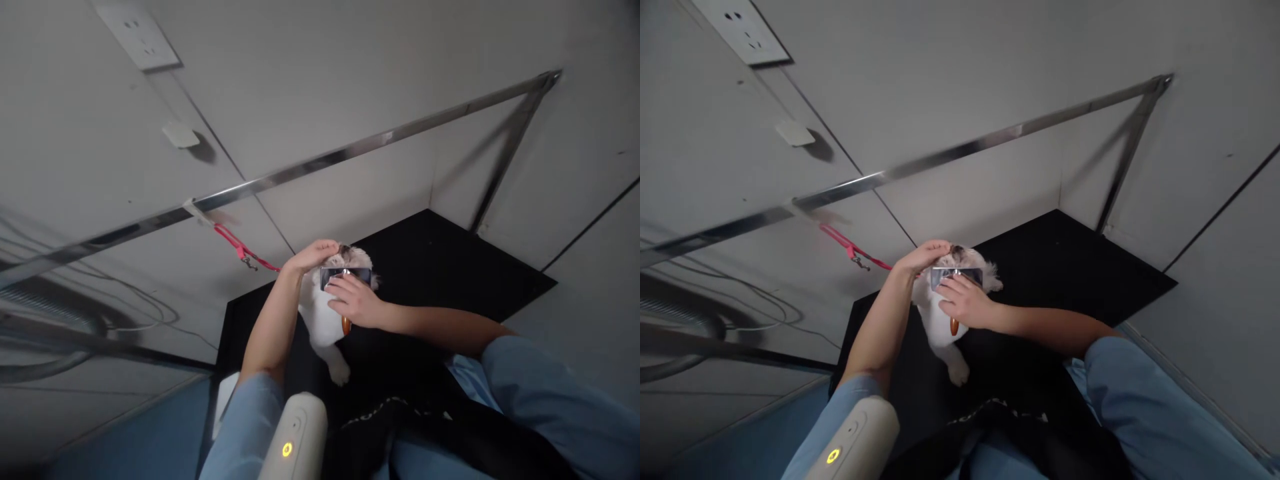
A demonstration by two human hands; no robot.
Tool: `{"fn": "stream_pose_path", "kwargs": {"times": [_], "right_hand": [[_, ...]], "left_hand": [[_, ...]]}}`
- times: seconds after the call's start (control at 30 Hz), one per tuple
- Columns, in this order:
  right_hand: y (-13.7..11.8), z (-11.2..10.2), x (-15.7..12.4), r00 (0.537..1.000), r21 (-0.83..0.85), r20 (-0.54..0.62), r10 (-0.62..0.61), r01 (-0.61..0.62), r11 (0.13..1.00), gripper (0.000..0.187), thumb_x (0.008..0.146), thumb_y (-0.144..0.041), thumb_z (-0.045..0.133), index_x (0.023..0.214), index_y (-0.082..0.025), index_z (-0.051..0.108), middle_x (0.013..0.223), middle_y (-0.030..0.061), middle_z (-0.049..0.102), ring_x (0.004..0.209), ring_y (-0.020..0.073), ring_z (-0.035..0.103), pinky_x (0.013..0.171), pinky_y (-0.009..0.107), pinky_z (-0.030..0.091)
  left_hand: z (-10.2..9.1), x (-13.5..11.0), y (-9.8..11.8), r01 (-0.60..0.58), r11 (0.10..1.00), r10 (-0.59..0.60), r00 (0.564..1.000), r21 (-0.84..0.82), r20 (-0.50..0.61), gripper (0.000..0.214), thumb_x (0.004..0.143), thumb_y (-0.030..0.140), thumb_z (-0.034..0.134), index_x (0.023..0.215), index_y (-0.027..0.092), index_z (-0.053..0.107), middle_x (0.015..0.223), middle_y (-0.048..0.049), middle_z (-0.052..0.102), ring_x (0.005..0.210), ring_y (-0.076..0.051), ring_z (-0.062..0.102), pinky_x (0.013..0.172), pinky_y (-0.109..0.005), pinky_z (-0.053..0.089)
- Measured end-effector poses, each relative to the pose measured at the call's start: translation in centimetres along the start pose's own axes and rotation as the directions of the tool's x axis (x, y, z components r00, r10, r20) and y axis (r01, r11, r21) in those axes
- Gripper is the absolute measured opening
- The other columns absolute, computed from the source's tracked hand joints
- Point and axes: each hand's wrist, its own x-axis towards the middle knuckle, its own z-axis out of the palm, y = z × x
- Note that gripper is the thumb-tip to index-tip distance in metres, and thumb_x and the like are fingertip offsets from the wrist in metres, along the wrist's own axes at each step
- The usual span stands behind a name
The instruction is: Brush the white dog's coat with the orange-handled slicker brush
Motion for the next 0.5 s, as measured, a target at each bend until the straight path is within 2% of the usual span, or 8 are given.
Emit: {"fn": "stream_pose_path", "kwargs": {"times": [0.1,0.17,0.2,0.27,0.33,0.37,0.43,0.5], "right_hand": [[-0.1,0.5,-0.7,0.974,0.055,0.102,-0.201,0.196,0.979,0.018,0.093,-0.020,0.058,0.082,-0.018,0.072,0.113,0.0093,0.073,0.111,0.0214,0.063,0.104,0.041,0.047],[0.0,0.5,-1.0,0.941,0.107,0.124,-0.315,0.303,0.947,0.017,0.093,-0.026,0.060,0.083,-0.020,0.072,0.111,0.0068,0.073,0.110,0.0198,0.063,0.103,0.037,0.048],[0.2,0.3,-0.9,0.949,0.074,0.100,-0.298,0.291,0.954,0.016,0.094,-0.026,0.059,0.088,-0.020,0.073,0.115,0.0069,0.072,0.114,0.0207,0.061,0.106,0.039,0.046],[1.0,-0.2,-0.4,0.986,-0.065,0.024,-0.167,0.169,0.984,0.019,0.096,-0.020,0.053,0.096,-0.020,0.073,0.127,0.0094,0.068,0.125,0.0245,0.055,0.110,0.049,0.040],[1.6,-0.7,0.3,0.997,-0.150,-0.002,-0.078,0.077,0.986,0.022,0.096,-0.016,0.051,0.093,-0.018,0.073,0.131,0.0116,0.065,0.127,0.0269,0.053,0.109,0.054,0.039],[1.8,-0.8,0.6,0.996,-0.144,0.024,-0.089,0.091,0.985,0.023,0.096,-0.016,0.052,0.087,-0.018,0.072,0.130,0.0116,0.066,0.125,0.0263,0.055,0.108,0.052,0.041],[1.9,-1.2,1.0,0.974,-0.071,0.087,-0.208,0.214,0.974,0.024,0.095,-0.021,0.055,0.079,-0.018,0.071,0.122,0.0094,0.070,0.118,0.0233,0.058,0.105,0.045,0.045],[2.1,-1.6,1.2,0.956,-0.054,0.074,-0.285,0.289,0.956,0.020,0.095,-0.023,0.056,0.083,-0.019,0.071,0.118,0.0081,0.071,0.118,0.0223,0.058,0.106,0.043,0.044]], "left_hand": [[0.0,0.5,0.4,0.052,0.998,-0.056,0.993,0.038,0.106,0.032,0.071,0.042,0.081,0.063,0.015,0.066,0.057,-0.0012,0.058,0.049,-0.011,0.049,0.050,-0.023,0.037],[-0.4,0.7,0.6,0.022,1.000,-0.022,0.997,0.005,0.070,0.033,0.071,0.044,0.081,0.064,0.016,0.066,0.059,-0.0014,0.059,0.051,-0.011,0.049,0.051,-0.023,0.038],[-0.6,0.8,0.8,0.009,1.000,-0.008,0.999,-0.011,0.052,0.034,0.070,0.045,0.081,0.064,0.016,0.065,0.060,-0.0011,0.059,0.051,-0.011,0.049,0.051,-0.023,0.038],[-1.1,0.8,1.2,-0.005,1.000,0.005,0.999,-0.019,0.040,0.036,0.068,0.046,0.082,0.063,0.016,0.064,0.057,-0.0005,0.058,0.049,-0.010,0.048,0.050,-0.023,0.037],[-1.3,0.6,1.9,-0.010,1.000,0.009,0.998,0.013,0.058,0.037,0.067,0.047,0.083,0.062,0.016,0.064,0.054,0.0004,0.055,0.046,-0.009,0.044,0.047,-0.023,0.035],[-1.3,0.5,2.2,-0.015,0.999,0.013,0.998,0.036,0.068,0.038,0.068,0.048,0.083,0.062,0.015,0.064,0.052,0.0009,0.054,0.045,-0.009,0.042,0.046,-0.022,0.033],[-1.2,0.3,2.8,-0.013,0.997,0.006,0.996,0.074,0.093,0.041,0.068,0.051,0.082,0.062,0.015,0.064,0.049,0.0022,0.050,0.042,-0.007,0.037,0.043,-0.022,0.028],[-1.0,0.3,3.2,-0.009,0.997,0.000,0.994,0.080,0.110,0.042,0.067,0.054,0.082,0.062,0.016,0.064,0.051,0.0018,0.052,0.043,-0.007,0.038,0.044,-0.022,0.028]]}}
